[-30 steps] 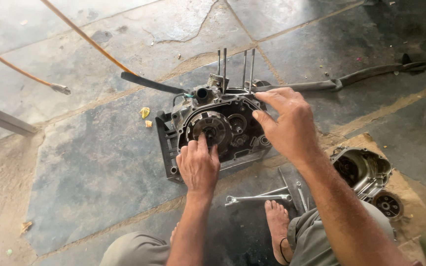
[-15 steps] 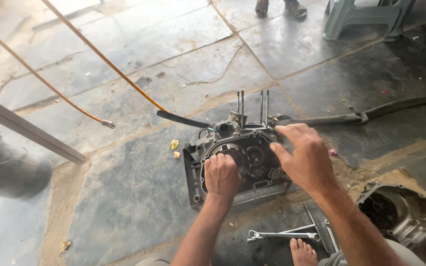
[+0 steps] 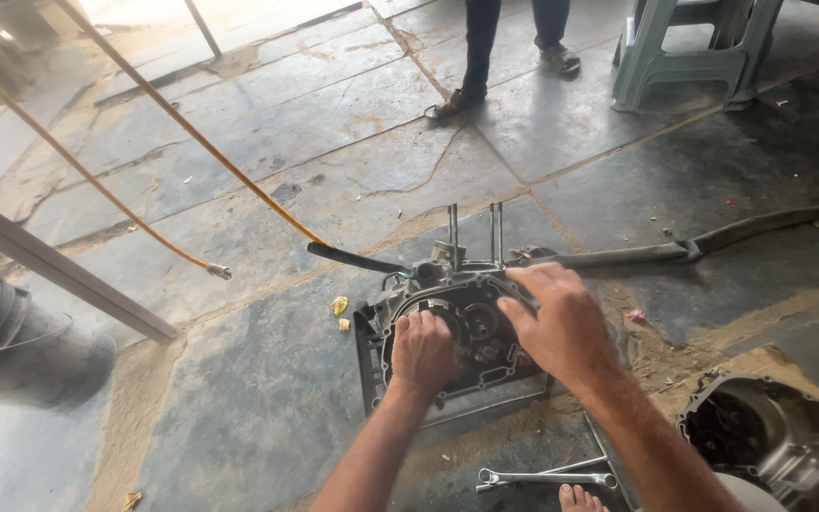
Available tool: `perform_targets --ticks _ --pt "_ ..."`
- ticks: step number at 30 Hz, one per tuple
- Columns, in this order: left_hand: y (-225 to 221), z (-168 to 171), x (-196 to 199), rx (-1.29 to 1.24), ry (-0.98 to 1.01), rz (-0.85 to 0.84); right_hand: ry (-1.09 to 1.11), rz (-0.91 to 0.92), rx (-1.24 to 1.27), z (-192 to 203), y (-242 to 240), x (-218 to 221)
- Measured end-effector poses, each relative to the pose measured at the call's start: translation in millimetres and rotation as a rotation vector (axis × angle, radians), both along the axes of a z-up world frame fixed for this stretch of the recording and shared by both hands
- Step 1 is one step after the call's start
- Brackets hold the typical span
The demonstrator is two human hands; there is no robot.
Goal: The person disassembles and handles internal components of a motorcycle engine case, removing gears and placing parts into the open housing.
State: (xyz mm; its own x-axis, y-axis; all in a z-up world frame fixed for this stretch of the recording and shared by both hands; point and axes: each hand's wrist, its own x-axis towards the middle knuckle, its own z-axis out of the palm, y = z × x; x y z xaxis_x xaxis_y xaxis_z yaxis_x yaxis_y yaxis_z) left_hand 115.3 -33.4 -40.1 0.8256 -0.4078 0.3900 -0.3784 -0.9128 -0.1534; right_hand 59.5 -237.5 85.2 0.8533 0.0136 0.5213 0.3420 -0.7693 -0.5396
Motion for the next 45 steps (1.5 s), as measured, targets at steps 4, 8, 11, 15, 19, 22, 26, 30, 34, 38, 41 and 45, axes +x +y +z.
perform_targets --ticks 4,8,11,15,19,22,26,30,34,38,41,45 --pt "1.2 -2.5 -0.2 -0.011 -0.009 -0.007 -0.006 -0.003 -0.005 1.1 -1.5 -1.8" --pt "2.8 -6.8 1.0 -0.021 -0.021 -0.022 0.001 -0.015 -0.007 2.0 -2.2 -3.1" --pt "3.2 -8.7 2.0 -0.006 -0.023 -0.015 0.005 -0.020 -0.007 2.8 -1.6 -2.6" --pt "4.9 -11.0 2.2 0.005 -0.047 -0.020 0.014 -0.024 -0.032 0.8 -1.8 -2.0" --pt "3.7 -12.3 3.5 0.090 0.057 0.036 0.037 -0.027 -0.043 -2.4 -1.4 -0.1" --pt "1.3 -11.6 1.9 -0.023 -0.053 0.011 0.016 -0.016 -0.052 -1.4 -1.1 0.0" --pt "0.3 -9.5 0.0 -0.049 -0.046 0.036 0.055 -0.036 -0.052 0.7 -0.3 -1.0" --pt "-1.1 -8.4 -0.1 -0.048 -0.005 0.053 0.041 -0.039 -0.054 0.3 -1.5 -0.7" --pt "-1.7 -11.3 0.9 -0.045 -0.046 0.052 -0.004 -0.035 -0.061 -1.3 -4.4 -0.2" --pt "-4.1 -12.4 2.6 -0.036 -0.055 0.068 -0.003 -0.032 -0.069 0.0 -7.9 -1.0" --pt "-4.8 -10.8 2.9 -0.003 -0.027 0.083 -0.028 -0.035 -0.076 1.4 -8.6 -2.2" --pt "-3.2 -9.3 -0.6 -0.010 -0.045 0.047 -0.041 -0.034 -0.041 1.4 -10.2 -4.0"
